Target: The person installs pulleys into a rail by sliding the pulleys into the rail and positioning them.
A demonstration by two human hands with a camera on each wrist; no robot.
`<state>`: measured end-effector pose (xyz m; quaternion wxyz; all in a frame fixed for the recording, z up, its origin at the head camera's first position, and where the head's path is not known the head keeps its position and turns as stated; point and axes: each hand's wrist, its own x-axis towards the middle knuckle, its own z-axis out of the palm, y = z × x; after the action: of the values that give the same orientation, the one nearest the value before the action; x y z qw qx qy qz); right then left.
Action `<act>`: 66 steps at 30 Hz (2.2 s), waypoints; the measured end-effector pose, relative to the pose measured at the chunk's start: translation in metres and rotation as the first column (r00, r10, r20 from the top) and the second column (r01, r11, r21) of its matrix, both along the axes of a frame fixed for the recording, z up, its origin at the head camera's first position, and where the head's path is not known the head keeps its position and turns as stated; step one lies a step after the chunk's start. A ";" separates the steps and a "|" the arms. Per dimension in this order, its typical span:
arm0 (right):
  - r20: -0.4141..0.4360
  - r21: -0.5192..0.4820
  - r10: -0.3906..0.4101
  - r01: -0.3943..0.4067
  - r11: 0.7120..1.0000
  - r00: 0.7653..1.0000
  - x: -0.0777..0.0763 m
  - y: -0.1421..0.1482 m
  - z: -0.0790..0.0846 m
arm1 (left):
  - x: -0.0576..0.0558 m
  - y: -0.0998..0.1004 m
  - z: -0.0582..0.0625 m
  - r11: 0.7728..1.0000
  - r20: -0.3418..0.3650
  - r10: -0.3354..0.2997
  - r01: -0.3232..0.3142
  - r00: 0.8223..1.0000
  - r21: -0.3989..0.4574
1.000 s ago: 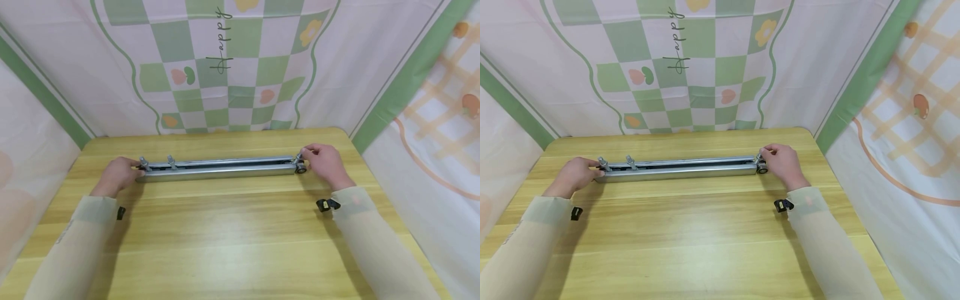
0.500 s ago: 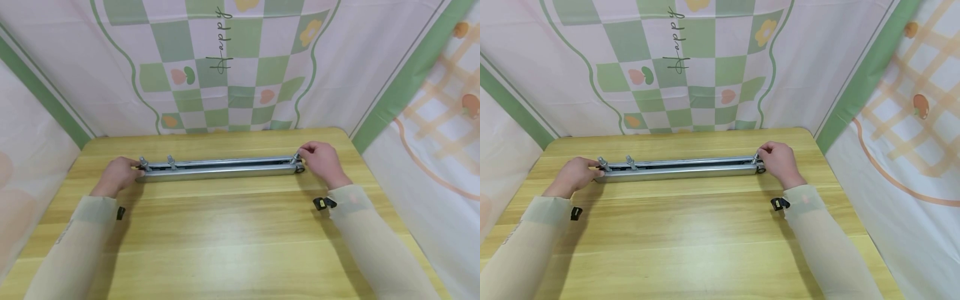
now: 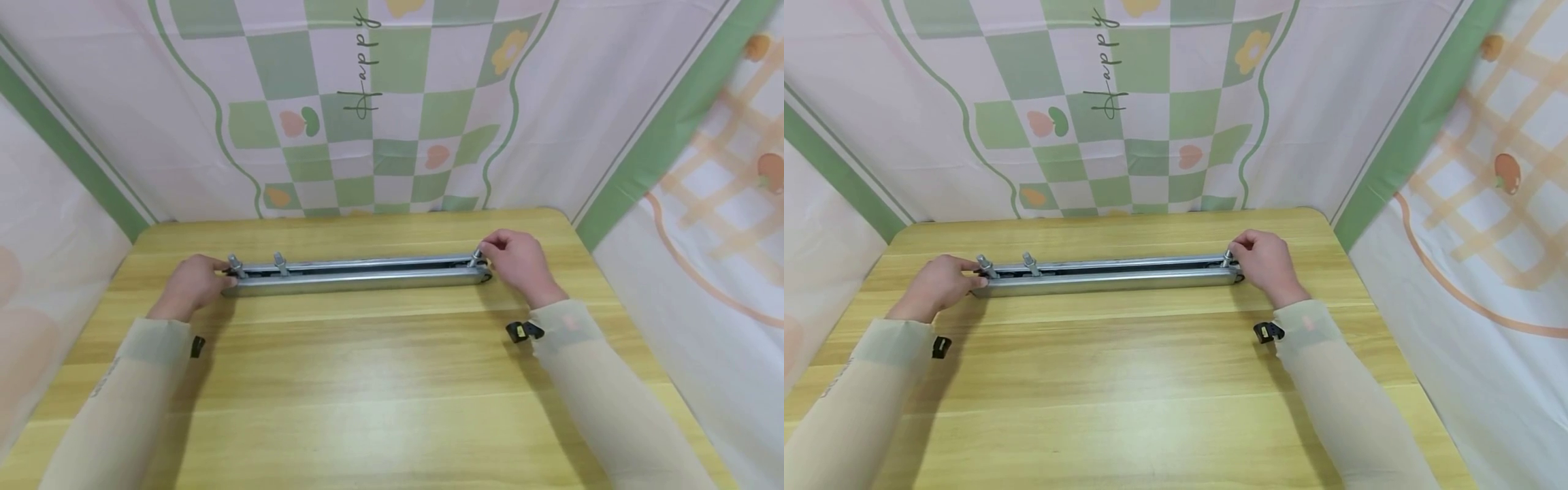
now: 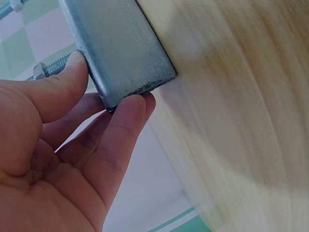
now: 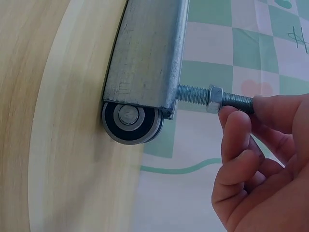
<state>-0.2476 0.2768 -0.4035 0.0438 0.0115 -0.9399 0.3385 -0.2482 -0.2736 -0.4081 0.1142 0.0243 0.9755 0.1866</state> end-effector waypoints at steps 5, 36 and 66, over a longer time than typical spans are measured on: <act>-0.005 0.000 0.022 -0.022 1.000 1.000 -0.001 -0.006 0.000 | -0.001 0.000 0.000 1.000 0.001 0.003 -0.003 1.000 0.001; -0.056 0.024 0.111 -0.110 0.994 0.992 -0.008 -0.058 0.001 | -0.003 -0.001 -0.001 1.000 0.013 -0.001 0.001 1.000 0.003; -0.077 0.098 0.260 -0.253 0.963 0.962 0.003 -0.106 -0.001 | -0.002 -0.003 -0.003 1.000 0.029 0.003 -0.003 1.000 0.003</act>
<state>-0.2441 0.1707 -0.4049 0.0408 0.1502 -0.9415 0.2991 -0.2499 -0.2765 -0.4111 0.1280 0.0203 0.9735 0.1885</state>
